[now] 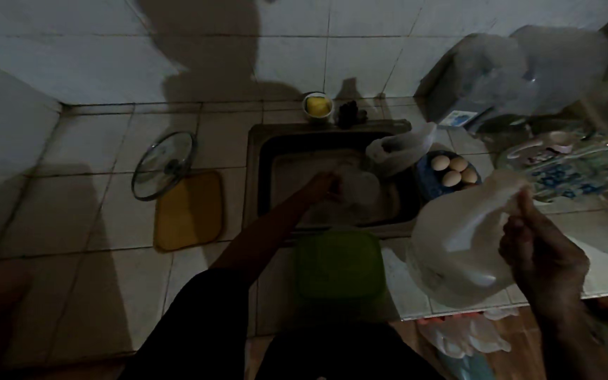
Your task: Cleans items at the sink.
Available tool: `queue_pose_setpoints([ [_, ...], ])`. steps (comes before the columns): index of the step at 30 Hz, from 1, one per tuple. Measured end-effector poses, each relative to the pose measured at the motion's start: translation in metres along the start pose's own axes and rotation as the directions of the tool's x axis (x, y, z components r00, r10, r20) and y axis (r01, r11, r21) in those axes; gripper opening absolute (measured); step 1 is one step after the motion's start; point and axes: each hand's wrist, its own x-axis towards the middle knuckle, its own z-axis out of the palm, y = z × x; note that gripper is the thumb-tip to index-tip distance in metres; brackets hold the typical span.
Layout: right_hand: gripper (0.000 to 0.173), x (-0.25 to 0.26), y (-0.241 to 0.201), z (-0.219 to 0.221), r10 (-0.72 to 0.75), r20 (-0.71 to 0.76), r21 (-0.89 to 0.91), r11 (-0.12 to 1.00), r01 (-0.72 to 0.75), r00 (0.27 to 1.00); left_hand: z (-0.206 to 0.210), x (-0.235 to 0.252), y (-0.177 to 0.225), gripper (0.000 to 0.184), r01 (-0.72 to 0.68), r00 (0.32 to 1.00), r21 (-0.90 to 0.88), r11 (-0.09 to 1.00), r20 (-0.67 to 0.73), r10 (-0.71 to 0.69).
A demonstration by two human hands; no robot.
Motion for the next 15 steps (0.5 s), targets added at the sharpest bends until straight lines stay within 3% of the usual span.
queue_pose_setpoints([
  [3,0.037,0.008,-0.004,0.007,-0.038,0.034,-0.049,0.998,0.040,0.999,-0.004,-0.002,0.014,0.039,-0.069,0.997,-0.030,0.997,-0.037,0.068],
  [5,0.035,0.025,-0.012,0.016,-0.057,0.103,-0.100,0.993,0.067,0.993,-0.001,-0.010,0.029,0.033,-0.183,0.983,0.252,0.950,0.019,0.184],
  [7,0.037,0.046,-0.026,0.031,-0.049,0.239,-0.125,0.989,0.081,0.970,0.009,-0.009,0.026,0.027,-0.313,0.948,0.600,0.736,0.152,0.279],
  [9,0.039,0.066,-0.036,0.050,-0.029,0.436,-0.147,0.984,0.103,0.899,0.019,-0.001,0.013,0.028,-0.353,0.926,0.790,0.502,0.220,0.306],
  [10,0.040,0.074,-0.041,0.060,0.024,0.559,-0.184,0.978,0.096,0.829,0.026,0.000,0.006,0.030,-0.324,0.934,0.840,0.435,0.212,0.287],
  [12,0.044,0.089,-0.047,0.079,0.225,0.789,-0.317,0.946,0.065,0.572,0.035,-0.003,-0.003,0.038,-0.284,0.952,0.859,0.426,0.199,0.233],
  [13,0.045,0.096,-0.049,0.090,0.303,0.844,-0.376,0.923,0.086,0.442,0.039,-0.005,-0.001,0.041,-0.273,0.960,0.863,0.425,0.212,0.184],
  [15,0.046,0.103,-0.053,0.104,0.377,0.880,-0.425,0.897,0.122,0.290,0.045,-0.005,0.001,0.041,-0.243,0.969,0.882,0.404,0.208,0.130],
])
